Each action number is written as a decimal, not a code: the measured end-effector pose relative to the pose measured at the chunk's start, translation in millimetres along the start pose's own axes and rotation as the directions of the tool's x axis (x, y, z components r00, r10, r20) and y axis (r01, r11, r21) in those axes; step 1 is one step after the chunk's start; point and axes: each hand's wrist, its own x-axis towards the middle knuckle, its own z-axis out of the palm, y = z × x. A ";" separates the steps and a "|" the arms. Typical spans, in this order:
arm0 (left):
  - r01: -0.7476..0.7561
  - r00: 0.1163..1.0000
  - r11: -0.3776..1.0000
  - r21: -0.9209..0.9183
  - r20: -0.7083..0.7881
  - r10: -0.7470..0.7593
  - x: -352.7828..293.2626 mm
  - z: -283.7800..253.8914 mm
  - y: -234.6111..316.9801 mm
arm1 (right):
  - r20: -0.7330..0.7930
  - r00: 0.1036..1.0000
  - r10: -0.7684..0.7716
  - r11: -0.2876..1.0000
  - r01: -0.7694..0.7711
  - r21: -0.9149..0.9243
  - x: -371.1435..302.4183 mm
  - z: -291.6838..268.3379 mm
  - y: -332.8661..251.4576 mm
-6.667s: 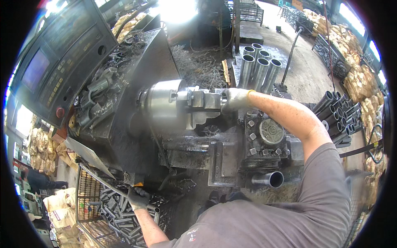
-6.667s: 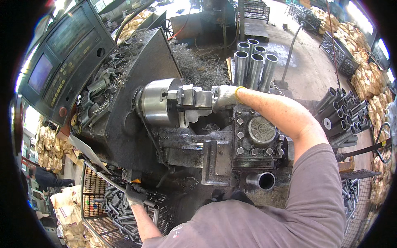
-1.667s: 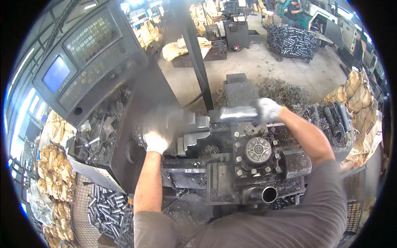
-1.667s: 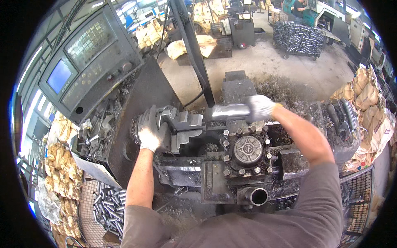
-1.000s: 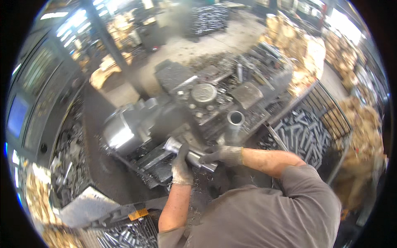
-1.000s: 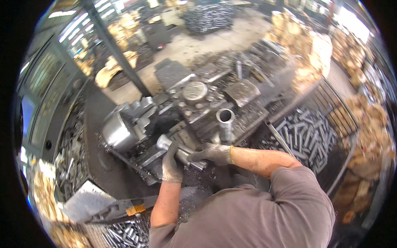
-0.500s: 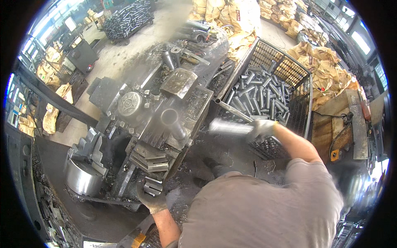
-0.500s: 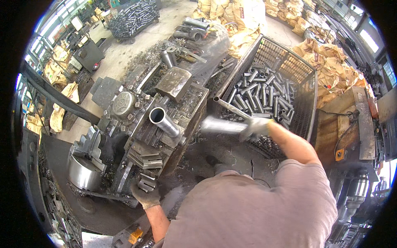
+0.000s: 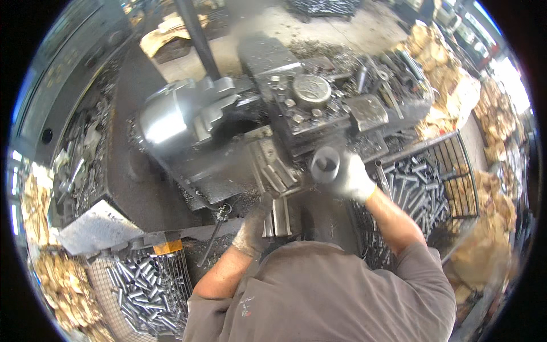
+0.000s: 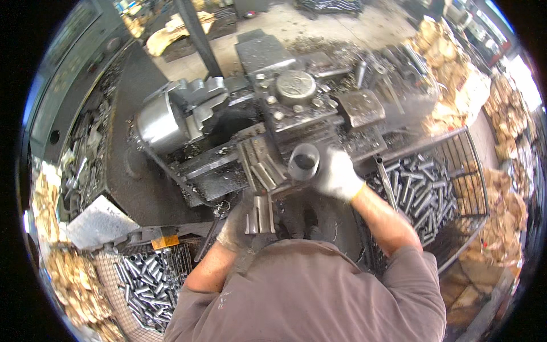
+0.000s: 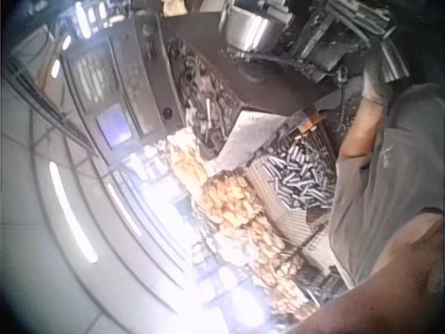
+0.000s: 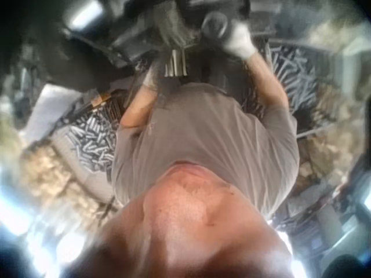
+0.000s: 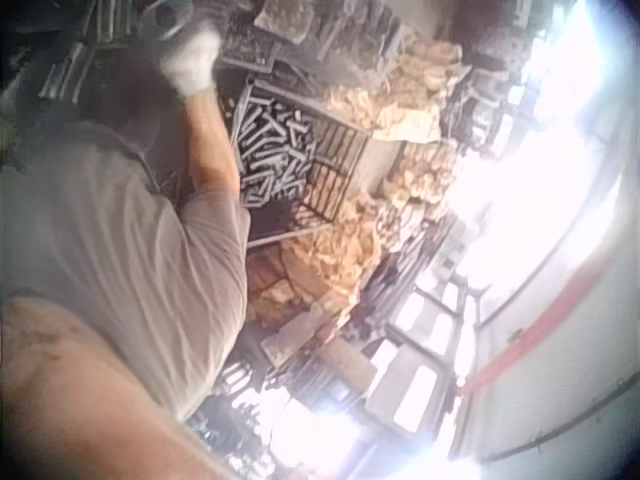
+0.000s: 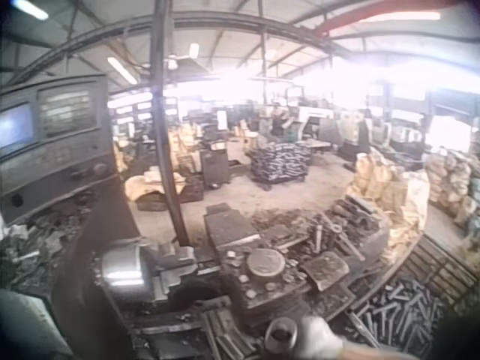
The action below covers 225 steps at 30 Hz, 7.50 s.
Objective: The person operates a metal turning machine in a workshop. They repeatedly pick up cylindrical metal tubes, load them into the machine's chuck, and then remove the processed parts, placing them into a wire basket.
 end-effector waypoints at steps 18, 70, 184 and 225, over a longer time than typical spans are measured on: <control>-0.703 0.654 0.679 0.214 -0.183 0.734 52.1 -25.5 49.9 | 0.492 0.869 -0.045 0.942 -0.127 0.311 94.5 83.3 -87.4; 0.172 -0.470 0.643 0.746 -0.512 0.719 -146.4 -160.5 -0.5 | 0.095 0.906 -0.413 0.910 0.408 0.067 243.6 -63.3 -50.9; -0.085 -0.532 0.914 0.397 -0.794 0.295 -898.4 -802.3 -356.9 | 0.962 -0.095 -0.257 0.795 0.545 0.266 -333.0 963.3 -743.1; -0.520 -0.593 0.736 0.433 0.437 -0.676 -470.8 273.2 -799.8 | -0.636 -0.674 0.376 -0.175 -0.725 0.666 -952.8 178.3 -294.7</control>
